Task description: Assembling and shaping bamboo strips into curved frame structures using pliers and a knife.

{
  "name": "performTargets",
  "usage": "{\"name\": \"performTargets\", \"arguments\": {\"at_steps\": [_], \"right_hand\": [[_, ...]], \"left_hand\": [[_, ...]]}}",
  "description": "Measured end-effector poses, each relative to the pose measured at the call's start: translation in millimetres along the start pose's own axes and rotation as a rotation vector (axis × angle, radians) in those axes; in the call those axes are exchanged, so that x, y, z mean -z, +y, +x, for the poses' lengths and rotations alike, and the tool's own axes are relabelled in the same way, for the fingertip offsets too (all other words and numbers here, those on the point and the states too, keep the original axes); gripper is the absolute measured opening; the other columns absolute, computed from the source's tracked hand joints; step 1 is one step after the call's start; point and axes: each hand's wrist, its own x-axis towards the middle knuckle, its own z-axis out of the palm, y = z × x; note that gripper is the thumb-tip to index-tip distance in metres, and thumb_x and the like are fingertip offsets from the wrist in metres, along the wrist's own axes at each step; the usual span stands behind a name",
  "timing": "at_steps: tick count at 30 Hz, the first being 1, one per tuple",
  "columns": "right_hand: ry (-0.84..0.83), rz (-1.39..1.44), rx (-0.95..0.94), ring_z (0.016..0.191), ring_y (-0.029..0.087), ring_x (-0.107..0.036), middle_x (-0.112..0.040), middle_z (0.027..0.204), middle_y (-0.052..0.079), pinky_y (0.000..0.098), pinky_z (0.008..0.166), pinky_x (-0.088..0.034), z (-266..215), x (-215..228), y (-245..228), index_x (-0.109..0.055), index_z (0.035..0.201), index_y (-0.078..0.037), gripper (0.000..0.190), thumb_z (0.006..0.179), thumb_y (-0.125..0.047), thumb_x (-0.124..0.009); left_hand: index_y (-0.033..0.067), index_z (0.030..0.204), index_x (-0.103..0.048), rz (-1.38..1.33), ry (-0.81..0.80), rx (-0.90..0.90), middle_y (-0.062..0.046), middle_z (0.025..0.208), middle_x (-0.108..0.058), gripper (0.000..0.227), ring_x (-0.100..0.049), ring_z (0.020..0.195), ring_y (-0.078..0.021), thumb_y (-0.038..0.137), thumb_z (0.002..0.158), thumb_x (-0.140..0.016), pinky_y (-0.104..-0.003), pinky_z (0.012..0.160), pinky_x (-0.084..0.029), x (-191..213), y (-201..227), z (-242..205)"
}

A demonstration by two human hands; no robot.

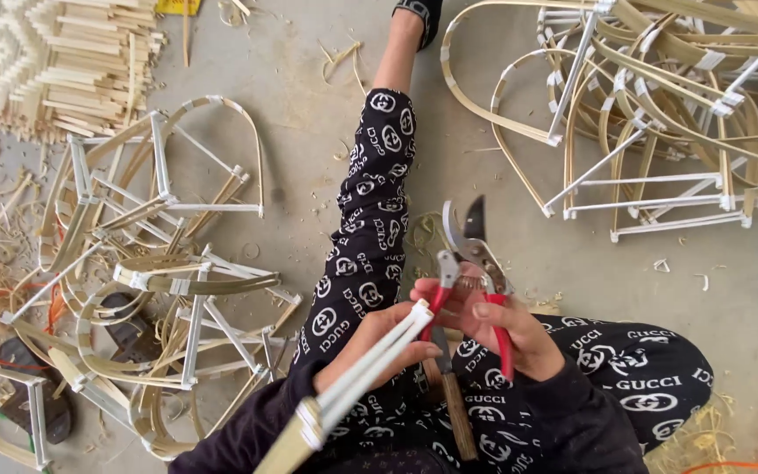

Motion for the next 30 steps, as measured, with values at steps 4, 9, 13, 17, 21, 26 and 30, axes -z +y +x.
{"name": "performTargets", "arguments": {"at_steps": [4,9,13,17,21,26,30], "right_hand": [[0.095,0.121,-0.16,0.135,0.034,-0.053,-0.059,0.139,0.021,0.0522,0.116,-0.041,-4,14,4,-0.039,0.155,-0.006,0.069,0.09,-0.01,-0.063],[0.215,-0.334,0.222,0.137,0.033,-0.057,-0.061,0.134,0.016,0.05,0.12,-0.043,-8,27,0,-0.049,0.139,-0.001,0.046,0.095,-0.001,-0.061],[0.296,-0.758,0.217,0.129,0.026,-0.062,-0.067,0.132,0.012,0.0429,0.109,-0.05,-9,25,9,-0.052,0.132,-0.005,0.037,0.096,-0.005,-0.059],[0.436,-1.462,0.289,0.093,0.02,-0.07,-0.068,0.104,0.008,0.0373,0.078,-0.058,-8,23,20,-0.055,0.124,-0.006,0.036,0.091,-0.008,-0.07],[0.608,-1.311,0.285,0.067,0.016,-0.063,-0.065,0.094,0.005,0.0324,0.059,-0.053,-18,34,36,-0.057,0.13,-0.007,0.039,0.092,-0.006,-0.069],[0.497,-1.497,0.505,0.088,0.024,-0.063,-0.062,0.104,0.01,0.0357,0.076,-0.054,-5,15,42,-0.05,0.132,-0.006,0.047,0.09,-0.007,-0.071],[0.368,-1.449,0.239,0.099,0.024,-0.064,-0.059,0.114,0.014,0.0378,0.084,-0.056,-9,16,44,-0.047,0.139,-0.006,0.063,0.082,-0.008,-0.073]], "left_hand": [[-0.0048,0.127,-0.064,0.038,-0.008,0.036,0.001,0.098,-0.065,0.037,-0.058,0.092,-0.0042,0.013,0.096,-0.074,-0.023,0.08,-0.053,2,7,0],[-0.0018,0.143,-0.058,-0.035,0.086,0.057,0.001,0.095,-0.066,0.039,-0.057,0.077,-0.0037,0.01,0.105,-0.055,-0.021,0.069,-0.051,16,13,-7],[-0.0022,0.139,-0.06,-0.078,0.159,0.007,0.001,0.099,-0.07,0.035,-0.057,0.076,-0.0031,0.007,0.106,-0.054,-0.02,0.069,-0.052,15,10,-9],[-0.0002,0.138,-0.064,0.153,0.251,-0.066,-0.002,0.086,-0.068,0.035,-0.053,0.067,-0.0045,0.006,0.105,-0.056,-0.021,0.061,-0.049,19,18,-7],[-0.0025,0.135,-0.063,0.303,0.269,-0.214,-0.005,0.101,-0.075,0.031,-0.065,0.086,-0.0073,0.002,0.106,-0.055,-0.023,0.076,-0.056,27,24,-7],[-0.003,0.136,-0.062,0.388,0.235,-0.198,-0.009,0.099,-0.074,0.035,-0.07,0.088,-0.0118,-0.003,0.102,-0.054,-0.025,0.079,-0.058,25,28,-1],[-0.0038,0.136,-0.06,0.299,0.199,-0.161,-0.008,0.109,-0.075,0.037,-0.07,0.095,-0.0115,-0.005,0.101,-0.05,-0.025,0.088,-0.059,36,27,-7]]}}
